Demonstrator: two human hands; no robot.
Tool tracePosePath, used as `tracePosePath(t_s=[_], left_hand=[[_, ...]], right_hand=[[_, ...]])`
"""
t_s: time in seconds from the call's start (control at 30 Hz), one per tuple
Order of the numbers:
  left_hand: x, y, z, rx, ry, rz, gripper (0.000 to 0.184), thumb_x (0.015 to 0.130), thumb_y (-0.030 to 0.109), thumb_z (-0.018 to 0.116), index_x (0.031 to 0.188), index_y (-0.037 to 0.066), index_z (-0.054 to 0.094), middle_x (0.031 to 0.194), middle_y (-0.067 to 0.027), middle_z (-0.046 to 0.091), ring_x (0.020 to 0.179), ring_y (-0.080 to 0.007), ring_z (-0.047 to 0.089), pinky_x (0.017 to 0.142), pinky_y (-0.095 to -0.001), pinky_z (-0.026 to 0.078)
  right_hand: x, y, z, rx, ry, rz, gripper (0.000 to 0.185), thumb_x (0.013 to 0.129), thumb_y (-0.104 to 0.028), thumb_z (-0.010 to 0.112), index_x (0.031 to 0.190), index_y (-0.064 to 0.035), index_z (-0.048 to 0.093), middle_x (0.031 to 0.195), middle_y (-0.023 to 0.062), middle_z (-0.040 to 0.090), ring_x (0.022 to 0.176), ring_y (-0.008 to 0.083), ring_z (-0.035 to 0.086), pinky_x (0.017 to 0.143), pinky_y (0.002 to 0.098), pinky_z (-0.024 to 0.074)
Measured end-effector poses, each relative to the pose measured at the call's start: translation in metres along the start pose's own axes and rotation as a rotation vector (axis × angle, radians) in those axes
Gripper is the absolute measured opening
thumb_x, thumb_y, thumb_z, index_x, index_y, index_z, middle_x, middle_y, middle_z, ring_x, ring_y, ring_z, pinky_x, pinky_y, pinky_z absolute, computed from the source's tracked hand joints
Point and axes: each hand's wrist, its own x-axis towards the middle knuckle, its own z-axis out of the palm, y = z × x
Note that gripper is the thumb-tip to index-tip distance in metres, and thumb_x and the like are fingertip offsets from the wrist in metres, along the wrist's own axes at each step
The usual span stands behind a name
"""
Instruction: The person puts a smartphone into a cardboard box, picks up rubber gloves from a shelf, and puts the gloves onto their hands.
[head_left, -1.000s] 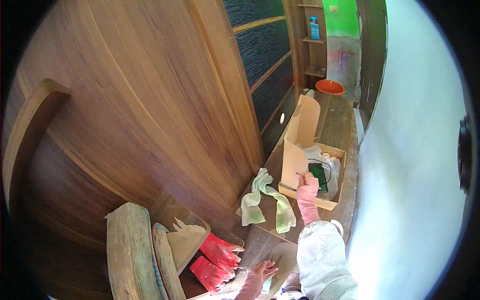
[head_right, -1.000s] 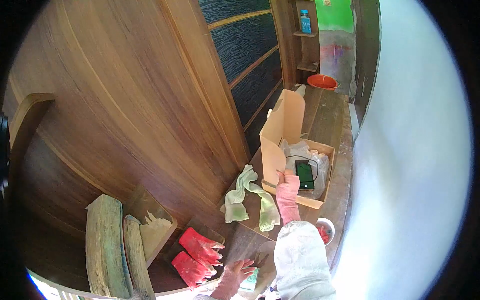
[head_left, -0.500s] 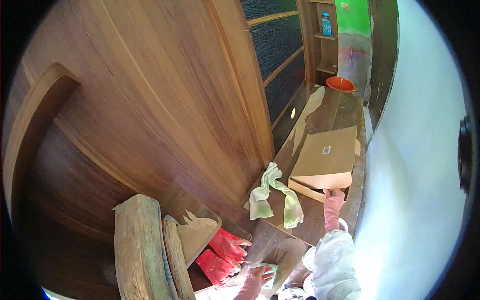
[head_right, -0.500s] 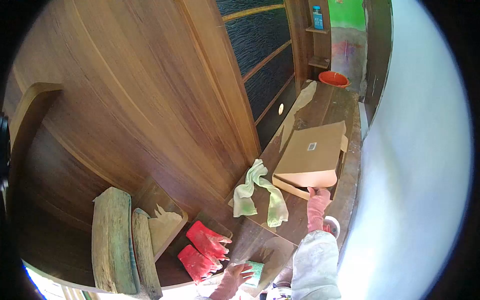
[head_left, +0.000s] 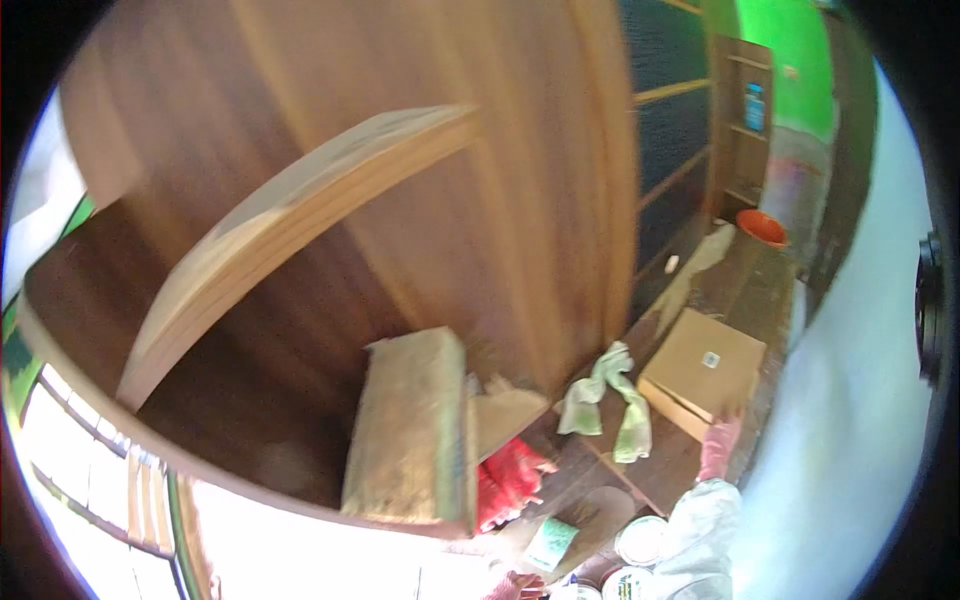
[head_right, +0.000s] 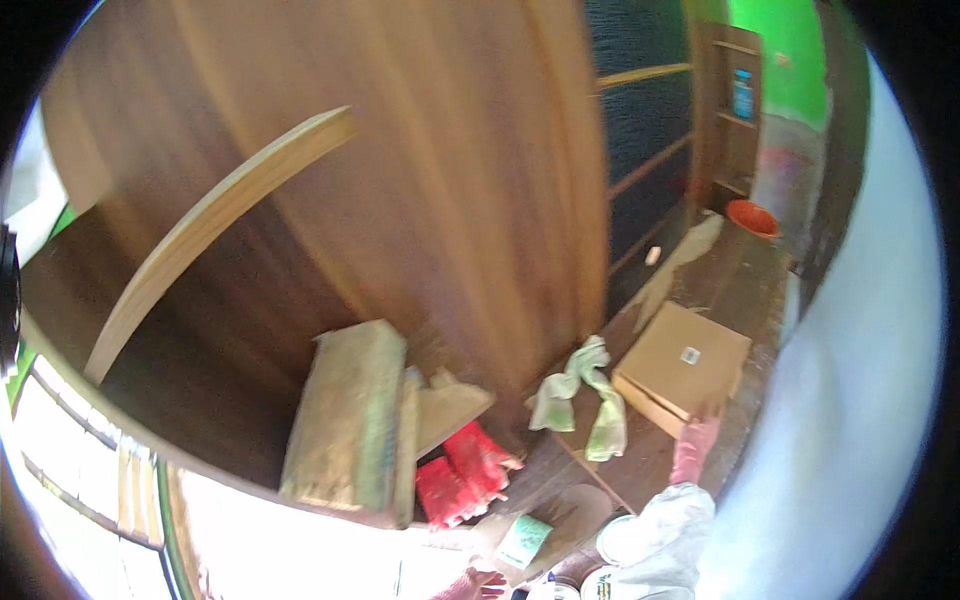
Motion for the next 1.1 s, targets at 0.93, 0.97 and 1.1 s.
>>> tracePosePath(t_s=[0.93,0.97,1.1], left_hand=[[-0.074,0.107,0.012,0.802,0.182,0.687,0.02,0.08,0.014,0.066,0.09,-0.001,0.057,0.076,-0.016,0.064,0.072,-0.0308,0.063,0.065,-0.0361,0.048],[-0.074,0.108,0.006,0.802,0.187,0.693,0.02,0.08,0.014,0.066,0.09,-0.001,0.057,0.076,-0.016,0.064,0.072,-0.0308,0.063,0.065,-0.0361,0.048],[-0.064,0.089,-0.014,0.988,-0.082,0.66,0.014,0.081,0.013,0.065,0.087,0.0,0.062,0.078,-0.015,0.066,0.072,-0.0256,0.064,0.066,-0.0343,0.049]], right_hand=[[-0.341,-0.29,-0.054,1.046,-1.118,0.847,0.049,0.094,-0.03,0.05,0.13,0.0027,0.042,0.124,0.0135,0.051,0.112,0.0214,0.052,0.092,0.03,0.0436],[-0.341,-0.282,-0.06,1.23,-1.171,1.048,0.052,0.093,-0.035,0.05,0.131,0.0,0.04,0.13,0.0135,0.046,0.117,0.0226,0.048,0.097,0.0333,0.0392],[-0.336,-0.252,-0.062,1.519,-1.113,1.515,0.058,0.092,-0.038,0.05,0.134,-0.0031,0.032,0.141,0.0135,0.032,0.128,0.0246,0.036,0.107,0.0405,0.0288]])
